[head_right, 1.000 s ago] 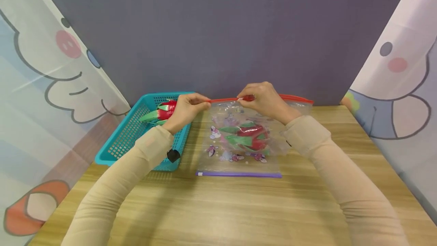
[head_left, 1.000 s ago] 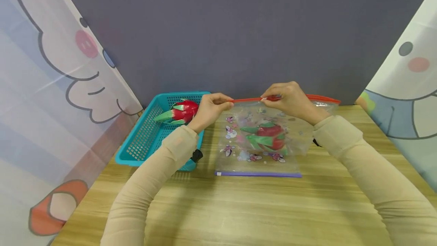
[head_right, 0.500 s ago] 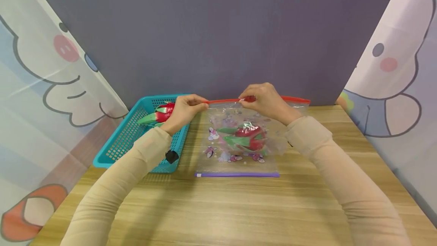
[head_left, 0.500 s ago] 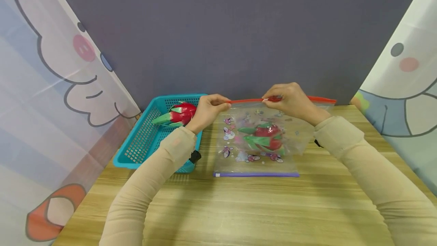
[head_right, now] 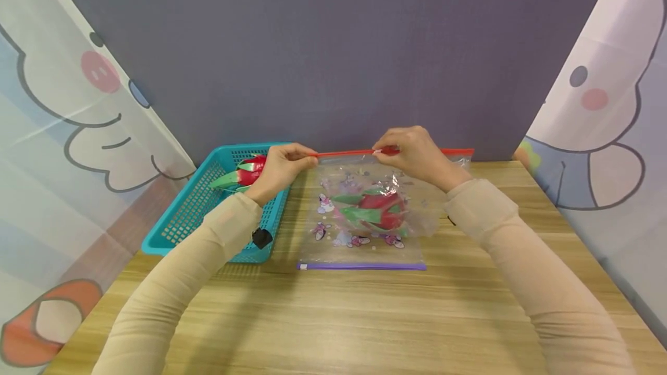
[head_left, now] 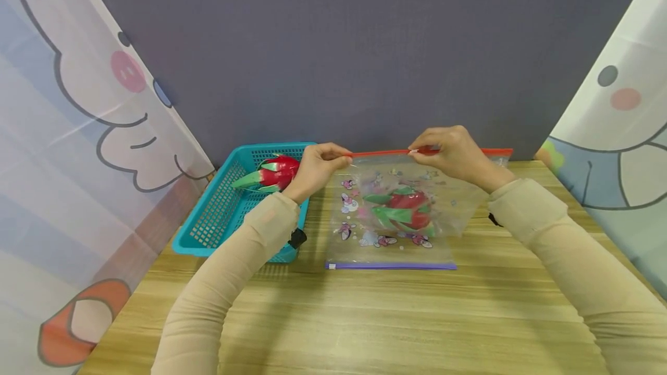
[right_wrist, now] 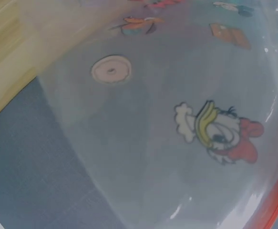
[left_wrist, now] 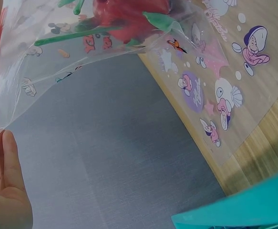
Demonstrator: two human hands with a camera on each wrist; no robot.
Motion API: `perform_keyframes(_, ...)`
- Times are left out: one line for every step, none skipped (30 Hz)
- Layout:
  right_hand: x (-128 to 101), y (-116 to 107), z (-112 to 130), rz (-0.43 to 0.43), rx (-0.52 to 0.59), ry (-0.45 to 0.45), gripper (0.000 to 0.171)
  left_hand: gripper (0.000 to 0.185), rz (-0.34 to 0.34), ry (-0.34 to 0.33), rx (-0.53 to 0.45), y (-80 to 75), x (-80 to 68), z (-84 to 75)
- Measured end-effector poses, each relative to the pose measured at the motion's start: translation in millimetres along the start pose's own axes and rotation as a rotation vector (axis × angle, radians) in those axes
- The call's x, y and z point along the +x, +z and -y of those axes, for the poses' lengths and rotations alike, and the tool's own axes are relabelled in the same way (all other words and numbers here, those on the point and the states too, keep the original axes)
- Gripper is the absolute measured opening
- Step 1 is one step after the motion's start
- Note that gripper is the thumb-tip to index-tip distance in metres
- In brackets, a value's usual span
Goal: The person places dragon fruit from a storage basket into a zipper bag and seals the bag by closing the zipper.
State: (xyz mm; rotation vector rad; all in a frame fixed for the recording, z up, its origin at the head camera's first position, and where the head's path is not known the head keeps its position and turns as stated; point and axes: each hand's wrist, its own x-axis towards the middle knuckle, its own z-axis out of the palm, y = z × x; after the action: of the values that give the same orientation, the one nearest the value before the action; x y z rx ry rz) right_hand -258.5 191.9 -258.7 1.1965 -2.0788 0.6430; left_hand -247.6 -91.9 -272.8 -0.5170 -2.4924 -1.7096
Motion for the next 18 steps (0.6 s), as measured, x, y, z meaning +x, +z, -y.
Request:
perform_keyframes(-0.5, -0.9, 0.0, 0.000, -0.002, 0.002, 0.010, 0.016, -0.001, 0.001, 0.003, 0.2, 0.5, 0.7)
perform_keyframes(-1.1, -2.0, 0.1, -0.001, -0.004, 0.004, 0.011, 0.016, 0.001, 0.003, 0.003, 0.3, 0.9, 1.2)
perform_keyframes(-1.5, -3.1, -0.1, -0.001, -0.009, 0.005, 0.011, 0.016, 0.003, 0.005, 0.004, 0.4, 1.1, 1.3)
perform_keyframes(-1.8, -4.2, -0.1, -0.003, -0.013, 0.006, 0.012, 0.016, 0.005, 0.007, 0.001, 0.3, 1.2, 1.0)
perform_keyframes(-2.0, -5.3, -0.1, -0.004, -0.018, 0.006, 0.012, 0.016, 0.005, 0.009, -0.004, -0.2, 1.1, 0.3)
perform_keyframes(-2.0, -6.3, -0.2, -0.003, -0.023, 0.006, 0.012, 0.017, 0.005, 0.009, -0.005, -0.8, 1.3, 0.0)
perform_keyframes(-1.9, -7.1, -0.3, -0.003, -0.027, 0.006, 0.013, 0.017, 0.004, 0.010, -0.007, -1.6, 1.2, -0.5)
perform_keyframes(-1.6, -7.7, -0.7, 0.000, -0.030, 0.007, 0.013, 0.018, 0.003, 0.012, -0.009, -2.4, 1.1, -1.0)
perform_keyframes(-1.2, -8.2, -1.1, 0.003, -0.032, 0.008, 0.012, 0.018, 0.001, 0.011, -0.009, -3.2, 0.8, -1.6)
perform_keyframes(-1.0, -8.5, -1.3, 0.006, -0.032, 0.009, 0.012, 0.018, -0.001, 0.010, -0.008, -3.9, 0.6, -1.7)
perform_keyframes(-1.2, -8.8, -1.6, 0.010, -0.034, 0.011, 0.011, 0.018, -0.001, 0.009, -0.004, -4.4, 0.5, -1.6)
perform_keyframes(-1.5, -9.0, -1.7, 0.015, -0.035, 0.013, 0.011, 0.018, 0.002, 0.006, -0.001, -4.6, 0.3, -1.3)
perform_keyframes(-2.1, -9.3, -1.7, 0.019, -0.037, 0.015, 0.011, 0.018, 0.005, 0.004, -0.001, -4.8, 0.2, -1.2)
perform_keyframes(-2.9, -9.6, -1.9, 0.023, -0.040, 0.017, 0.011, 0.018, 0.009, 0.003, -0.002, -4.8, 0.3, -0.9)
perform_keyframes(-3.9, -10.0, -1.7, 0.025, -0.044, 0.021, 0.011, 0.018, 0.013, 0.001, -0.003, -4.6, 0.6, -0.5)
perform_keyframes(-5.1, -10.7, -1.5, 0.026, -0.052, 0.026, 0.011, 0.018, 0.017, 0.000, -0.007, -4.2, 1.0, 0.1)
perform_keyframes(-6.4, -11.6, -1.2, 0.028, -0.058, 0.033, 0.011, 0.019, 0.021, 0.000, -0.008, -3.8, 1.4, 0.6)
perform_keyframes(-7.7, -12.4, -1.0, 0.027, -0.064, 0.040, 0.011, 0.019, 0.024, 0.001, -0.011, -3.3, 1.9, 1.0)
